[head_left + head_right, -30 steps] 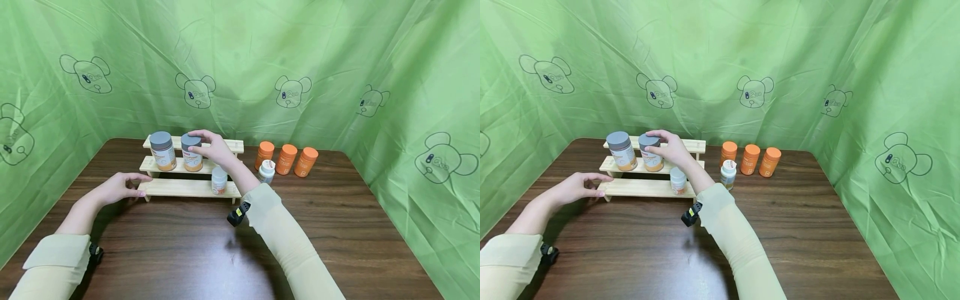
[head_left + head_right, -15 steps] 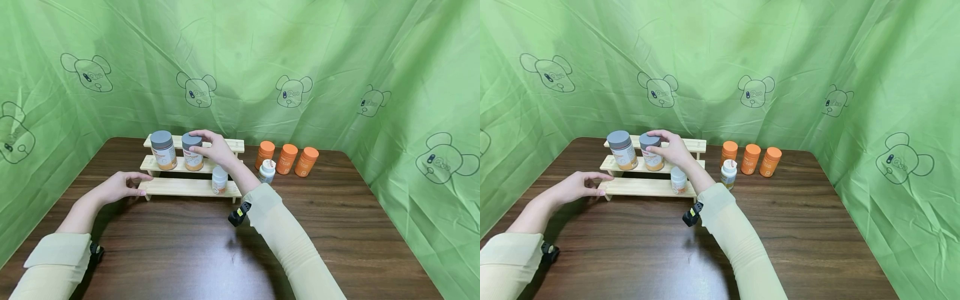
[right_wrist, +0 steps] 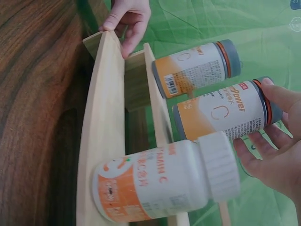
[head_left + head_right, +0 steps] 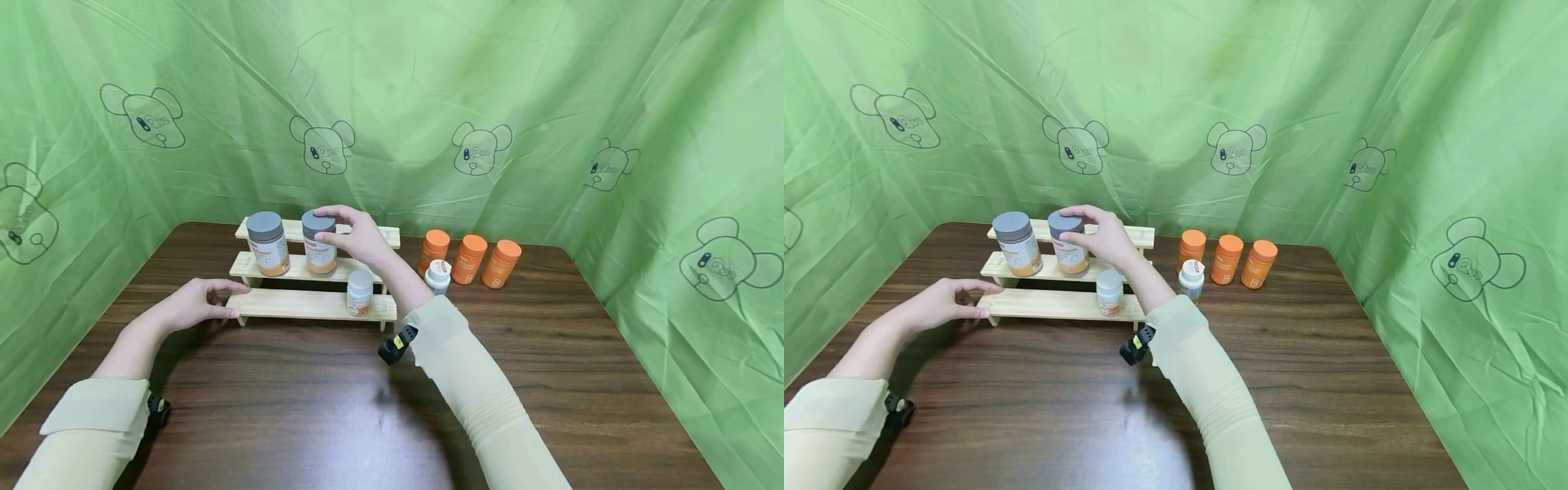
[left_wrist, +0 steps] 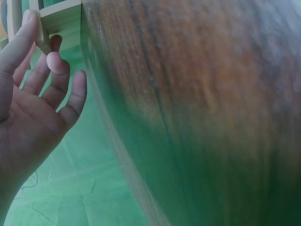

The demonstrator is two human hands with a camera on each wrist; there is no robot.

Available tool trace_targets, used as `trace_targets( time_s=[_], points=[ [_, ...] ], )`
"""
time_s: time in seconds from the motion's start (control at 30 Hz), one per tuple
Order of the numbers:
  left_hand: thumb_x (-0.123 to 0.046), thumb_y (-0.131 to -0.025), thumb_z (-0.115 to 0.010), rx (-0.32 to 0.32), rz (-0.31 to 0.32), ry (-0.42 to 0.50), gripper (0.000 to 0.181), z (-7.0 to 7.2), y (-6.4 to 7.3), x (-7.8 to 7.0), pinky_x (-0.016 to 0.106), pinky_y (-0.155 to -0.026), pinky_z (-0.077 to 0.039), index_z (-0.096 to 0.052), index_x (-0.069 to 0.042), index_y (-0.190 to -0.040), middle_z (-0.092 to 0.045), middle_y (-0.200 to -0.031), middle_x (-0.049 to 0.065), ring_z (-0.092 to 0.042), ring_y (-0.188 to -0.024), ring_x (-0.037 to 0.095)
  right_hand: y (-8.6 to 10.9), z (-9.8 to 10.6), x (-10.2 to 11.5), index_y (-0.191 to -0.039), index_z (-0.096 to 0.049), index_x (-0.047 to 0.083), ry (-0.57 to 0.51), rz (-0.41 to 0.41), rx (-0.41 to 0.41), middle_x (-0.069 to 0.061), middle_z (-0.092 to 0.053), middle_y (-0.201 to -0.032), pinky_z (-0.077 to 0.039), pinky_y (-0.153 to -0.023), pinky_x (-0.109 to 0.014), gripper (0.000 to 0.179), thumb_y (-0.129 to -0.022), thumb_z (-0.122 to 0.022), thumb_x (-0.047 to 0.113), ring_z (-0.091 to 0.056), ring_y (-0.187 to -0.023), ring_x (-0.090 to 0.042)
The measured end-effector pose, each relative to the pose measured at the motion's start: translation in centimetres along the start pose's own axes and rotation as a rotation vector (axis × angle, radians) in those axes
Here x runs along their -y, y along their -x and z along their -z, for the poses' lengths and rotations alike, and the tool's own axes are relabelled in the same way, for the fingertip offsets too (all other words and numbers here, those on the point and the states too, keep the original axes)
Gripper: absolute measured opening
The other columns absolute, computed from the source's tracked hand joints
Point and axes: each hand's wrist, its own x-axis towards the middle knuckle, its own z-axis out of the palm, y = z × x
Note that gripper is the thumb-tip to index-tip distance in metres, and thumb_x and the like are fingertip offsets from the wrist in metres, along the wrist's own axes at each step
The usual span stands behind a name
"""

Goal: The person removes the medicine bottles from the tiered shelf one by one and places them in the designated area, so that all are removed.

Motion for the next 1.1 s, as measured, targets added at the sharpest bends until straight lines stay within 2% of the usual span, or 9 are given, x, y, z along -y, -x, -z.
trace_targets(
  time_s=[0.13,0.23,0.33,0.5,0.63,0.87,1.1],
  points=[
    [-0.031,-0.079,-0.075,0.001,0.0,-0.005,0.052,0.0,0.0,0.0,0.027,-0.055,-0.042,-0.06,-0.011,-0.125,-0.063,-0.068,0.006,-0.056,-0.06,0.014,0.1,0.7,0.4,-0.121,-0.063,0.023,-0.004,-0.005,-0.006,0.006,-0.063,-0.117,-0.04,-0.099,-0.037,0.042,-0.081,-0.076,0.024,-0.055,-0.11,-0.008],
    [-0.03,-0.08,-0.075,0.007,0.003,-0.007,0.052,0.0,-0.1,0.1,0.027,-0.055,-0.042,-0.06,-0.012,-0.126,-0.064,-0.068,0.007,-0.057,-0.06,0.018,0.2,1.3,0.9,-0.121,-0.063,0.023,-0.01,-0.002,-0.008,0.005,-0.062,-0.118,-0.04,-0.1,-0.042,0.041,-0.081,-0.075,0.024,-0.054,-0.111,-0.009],
    [-0.028,-0.08,-0.075,0.009,0.01,-0.001,0.051,-0.1,-0.2,0.2,0.027,-0.055,-0.043,-0.06,-0.013,-0.126,-0.064,-0.068,0.008,-0.059,-0.061,0.021,0.8,2.0,2.3,-0.123,-0.062,0.019,-0.006,-0.016,-0.009,0.002,-0.061,-0.122,-0.039,-0.099,-0.04,0.042,-0.083,-0.074,0.02,-0.053,-0.114,-0.012],
    [-0.028,-0.08,-0.075,0.008,0.004,0.007,0.051,-0.1,-0.1,0.3,0.027,-0.055,-0.043,-0.06,-0.012,-0.126,-0.063,-0.067,0.008,-0.059,-0.06,0.021,1.2,3.1,3.2,-0.125,-0.061,0.016,0.002,-0.022,-0.003,-0.001,-0.06,-0.126,-0.04,-0.098,-0.037,0.043,-0.084,-0.072,0.017,-0.052,-0.117,-0.015],
    [-0.03,-0.08,-0.075,0.007,-0.015,-0.005,0.052,0.0,0.0,0.4,0.027,-0.055,-0.042,-0.06,-0.011,-0.125,-0.063,-0.067,0.007,-0.057,-0.059,0.018,0.9,3.9,2.5,-0.123,-0.063,0.02,-0.01,-0.004,-0.003,0.003,-0.061,-0.122,-0.039,-0.099,-0.039,0.042,-0.082,-0.075,0.021,-0.052,-0.116,-0.012],
    [-0.031,-0.079,-0.075,0.003,-0.015,-0.014,0.052,0.0,-0.1,0.3,0.027,-0.055,-0.042,-0.06,-0.012,-0.125,-0.062,-0.066,0.007,-0.057,-0.059,0.018,1.7,5.3,3.7,-0.12,-0.065,0.022,0.022,0.028,-0.024,0.007,-0.063,-0.118,-0.038,-0.099,-0.043,0.04,-0.081,-0.076,0.023,-0.053,-0.113,-0.011],
    [-0.032,-0.079,-0.076,0.0,0.0,-0.014,0.053,-0.1,-0.2,0.4,0.027,-0.054,-0.042,-0.06,-0.013,-0.125,-0.062,-0.065,0.007,-0.057,-0.059,0.019,2.6,7.1,4.6,-0.12,-0.064,0.023,-0.007,0.019,-0.012,0.006,-0.062,-0.119,-0.043,-0.094,-0.038,0.041,-0.081,-0.076,0.023,-0.053,-0.114,-0.012]
  ],
)
